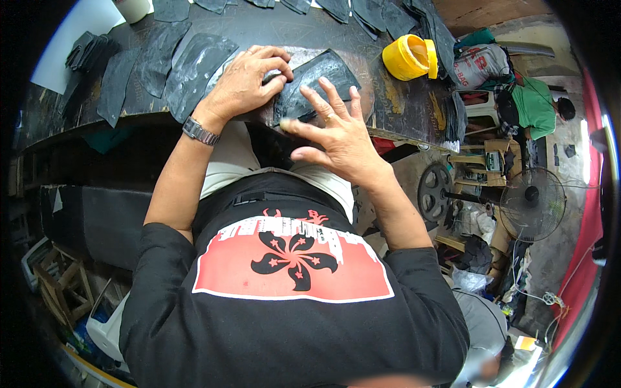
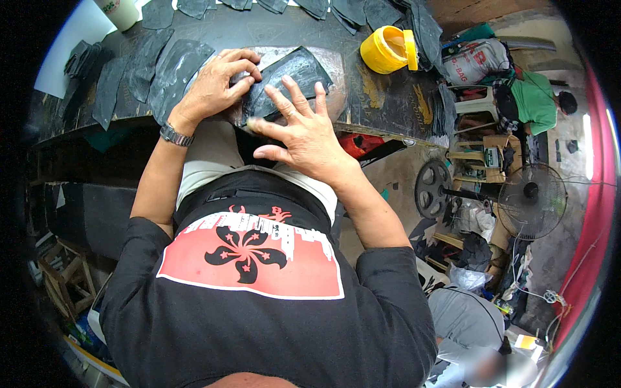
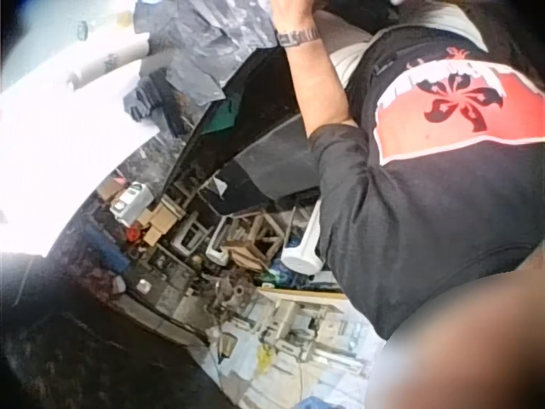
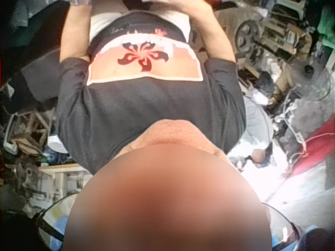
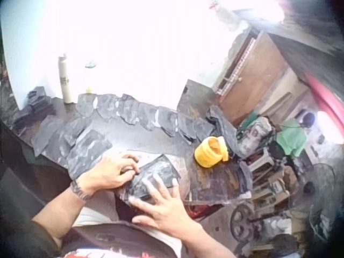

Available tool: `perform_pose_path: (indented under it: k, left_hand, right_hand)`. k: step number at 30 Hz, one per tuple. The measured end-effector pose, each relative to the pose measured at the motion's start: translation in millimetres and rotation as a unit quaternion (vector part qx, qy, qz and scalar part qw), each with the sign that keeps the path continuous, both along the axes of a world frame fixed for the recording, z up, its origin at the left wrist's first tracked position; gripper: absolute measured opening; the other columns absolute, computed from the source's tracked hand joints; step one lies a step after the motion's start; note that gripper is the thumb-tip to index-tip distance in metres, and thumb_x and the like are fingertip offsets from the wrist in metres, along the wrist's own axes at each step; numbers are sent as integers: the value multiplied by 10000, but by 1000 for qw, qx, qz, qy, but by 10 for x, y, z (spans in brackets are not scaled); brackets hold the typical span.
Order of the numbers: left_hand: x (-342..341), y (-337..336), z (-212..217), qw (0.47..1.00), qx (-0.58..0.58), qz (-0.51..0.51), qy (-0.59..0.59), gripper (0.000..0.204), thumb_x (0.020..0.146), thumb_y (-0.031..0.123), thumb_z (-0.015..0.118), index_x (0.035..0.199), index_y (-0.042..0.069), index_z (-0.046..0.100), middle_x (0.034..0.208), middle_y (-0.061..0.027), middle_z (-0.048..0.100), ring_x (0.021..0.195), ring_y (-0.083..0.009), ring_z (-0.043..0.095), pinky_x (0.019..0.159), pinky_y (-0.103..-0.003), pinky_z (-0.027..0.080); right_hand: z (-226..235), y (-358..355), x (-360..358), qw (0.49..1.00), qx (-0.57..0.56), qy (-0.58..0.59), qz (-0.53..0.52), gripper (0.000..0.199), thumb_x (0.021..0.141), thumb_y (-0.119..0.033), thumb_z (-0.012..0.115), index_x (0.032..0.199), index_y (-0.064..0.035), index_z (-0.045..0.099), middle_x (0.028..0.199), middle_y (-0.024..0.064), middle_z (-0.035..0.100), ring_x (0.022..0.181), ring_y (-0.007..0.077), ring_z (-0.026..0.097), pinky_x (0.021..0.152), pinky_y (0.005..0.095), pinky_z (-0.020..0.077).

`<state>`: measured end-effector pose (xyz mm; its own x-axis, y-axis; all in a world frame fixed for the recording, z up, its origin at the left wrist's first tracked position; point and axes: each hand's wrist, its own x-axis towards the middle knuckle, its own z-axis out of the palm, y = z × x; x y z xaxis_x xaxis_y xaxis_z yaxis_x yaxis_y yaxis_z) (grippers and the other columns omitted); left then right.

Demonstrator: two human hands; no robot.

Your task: The person repeatedly rubs small dark material pieces on a curved surface using a yellow container of paste. They pick up pieces, apply the paste, rub the surface, and place the pieces back down, repeating the cycle throughout the clip.

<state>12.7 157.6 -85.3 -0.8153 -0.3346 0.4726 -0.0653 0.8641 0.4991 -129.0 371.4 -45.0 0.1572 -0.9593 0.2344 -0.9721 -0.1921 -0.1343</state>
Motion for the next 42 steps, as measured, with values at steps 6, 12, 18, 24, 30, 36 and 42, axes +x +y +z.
perform_pose_path:
  k: [6,12,18,24,30,36,42]
  left_hand:
    - [-191,91,201,995,-37,72,-59,224,870,291,717,853,67,724,1105,-75,686,1057,-284,626,940,-424,464]
    - [-421,80,363,998,-15,57,-39,239,843,261,749,986,76,697,1048,-99,673,1018,-315,640,916,-427,475]
    - [-544,5,343,981,194,0,-24,426,851,83,661,1272,23,654,1091,-168,736,997,-254,711,911,-358,549]
    - [-435,-11,303,941,338,-16,23,251,855,64,613,1076,-7,710,856,-52,724,760,-89,637,731,-266,539]
    - [148,-436,609,901,380,3,208,212,910,4,578,1086,-18,694,975,8,676,882,-53,574,799,-212,488]
    - [777,-1746,875,832,468,108,278,162,905,-63,548,996,33,642,987,-30,646,926,-132,592,881,-246,466]
    - [572,-2688,390,847,411,210,264,100,787,-47,611,852,22,644,823,12,549,770,-118,497,718,-258,400]
  right_hand:
    - [9,-121,-394,968,-82,-184,-150,484,1025,-508,520,1348,-180,667,1475,168,520,1477,389,338,1198,620,164]
    - [-273,-216,-358,974,-4,2,-227,696,984,-684,431,1524,-249,491,1663,188,254,1560,422,91,1169,726,62]
    - [-105,-133,-356,977,-102,-51,-181,662,963,-673,481,1529,-328,480,1666,176,246,1555,412,134,1169,719,83]
    - [-118,-159,-326,845,-204,-492,-37,896,985,-520,616,1643,-111,165,1658,168,269,1441,327,411,1177,469,343]
    - [-237,-299,-431,824,-256,-485,-145,859,1031,-609,459,1658,-178,61,1556,196,396,1327,283,518,1141,443,373]
    - [-476,-381,-482,868,-264,-360,-219,782,1051,-561,444,1637,-117,179,1668,160,239,1478,318,369,1224,444,268]
    - [-457,-364,-441,883,-246,-327,-229,753,1051,-541,461,1625,-108,239,1637,153,329,1434,302,434,1194,433,324]
